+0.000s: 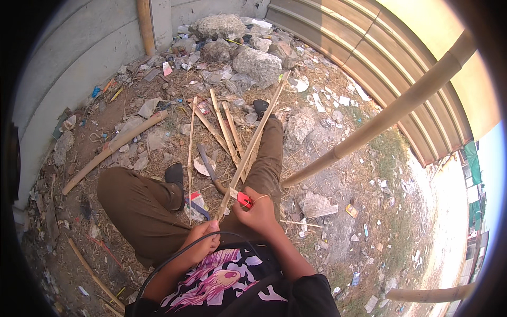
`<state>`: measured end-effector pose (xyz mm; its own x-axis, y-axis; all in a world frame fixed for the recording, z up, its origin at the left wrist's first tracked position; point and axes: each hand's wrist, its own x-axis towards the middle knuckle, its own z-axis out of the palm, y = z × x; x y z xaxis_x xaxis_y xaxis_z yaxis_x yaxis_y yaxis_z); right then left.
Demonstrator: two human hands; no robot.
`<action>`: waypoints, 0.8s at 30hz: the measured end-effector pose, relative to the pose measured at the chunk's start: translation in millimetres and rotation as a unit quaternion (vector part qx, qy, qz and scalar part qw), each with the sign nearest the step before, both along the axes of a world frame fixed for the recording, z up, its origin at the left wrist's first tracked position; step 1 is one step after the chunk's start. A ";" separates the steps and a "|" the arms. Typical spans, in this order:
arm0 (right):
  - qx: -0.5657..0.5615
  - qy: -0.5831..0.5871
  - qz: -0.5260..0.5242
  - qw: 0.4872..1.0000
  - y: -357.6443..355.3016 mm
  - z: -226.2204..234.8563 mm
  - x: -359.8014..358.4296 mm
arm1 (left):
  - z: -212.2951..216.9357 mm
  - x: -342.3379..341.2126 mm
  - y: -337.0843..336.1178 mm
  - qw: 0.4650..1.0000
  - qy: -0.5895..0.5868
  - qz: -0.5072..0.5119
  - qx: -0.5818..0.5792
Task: The person sits on the ground and uses a red utility knife to shave a long bamboo stick. They hold the stick with their left hand and scrape the surface with the knife in their right hand, removing thin strips of bamboo.
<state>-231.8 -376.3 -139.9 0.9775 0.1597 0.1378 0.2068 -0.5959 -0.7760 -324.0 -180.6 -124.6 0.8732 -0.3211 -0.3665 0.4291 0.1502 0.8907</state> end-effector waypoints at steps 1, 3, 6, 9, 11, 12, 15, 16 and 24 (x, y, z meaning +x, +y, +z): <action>-0.004 -0.004 0.002 1.000 9.7 -6.7 -11.4 | 0.9 0.0 -0.1 1.000 0.004 -0.004 -0.010; -0.014 -0.033 0.021 0.999 17.2 -13.1 -17.6 | 2.2 -0.2 0.0 0.999 0.011 -0.014 -0.032; -0.021 -0.088 0.046 0.995 21.7 -17.8 -17.1 | 6.2 0.9 4.4 0.985 0.068 -0.034 -0.154; -0.031 -0.107 0.010 0.994 26.2 -14.2 -12.8 | -0.1 2.0 2.7 0.980 0.078 -0.045 -0.175; -0.071 -0.121 -0.018 0.990 23.3 -15.0 -6.0 | 0.8 2.1 1.9 0.978 0.084 -0.049 -0.185; -0.046 -0.090 -0.057 0.993 19.6 -13.9 3.7 | 0.9 1.3 1.8 0.977 0.088 -0.051 -0.187; 0.005 0.002 -0.187 0.982 -16.5 -23.6 64.7 | 2.7 -4.7 -0.2 0.987 0.069 -0.081 -0.119; -0.002 -0.014 -0.191 0.981 -22.7 -10.3 73.7 | 6.0 -6.6 -0.9 0.991 0.028 -0.090 -0.096; 0.101 0.087 -0.163 0.978 -27.4 -14.8 54.4 | 7.5 -3.8 1.5 0.989 0.031 -0.060 -0.132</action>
<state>-177.4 -403.8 -154.7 0.9834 -0.1773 -0.0393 -0.1148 -0.4389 -0.8912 -327.8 -179.2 -117.0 0.8017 -0.5120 -0.3085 0.5105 0.3182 0.7988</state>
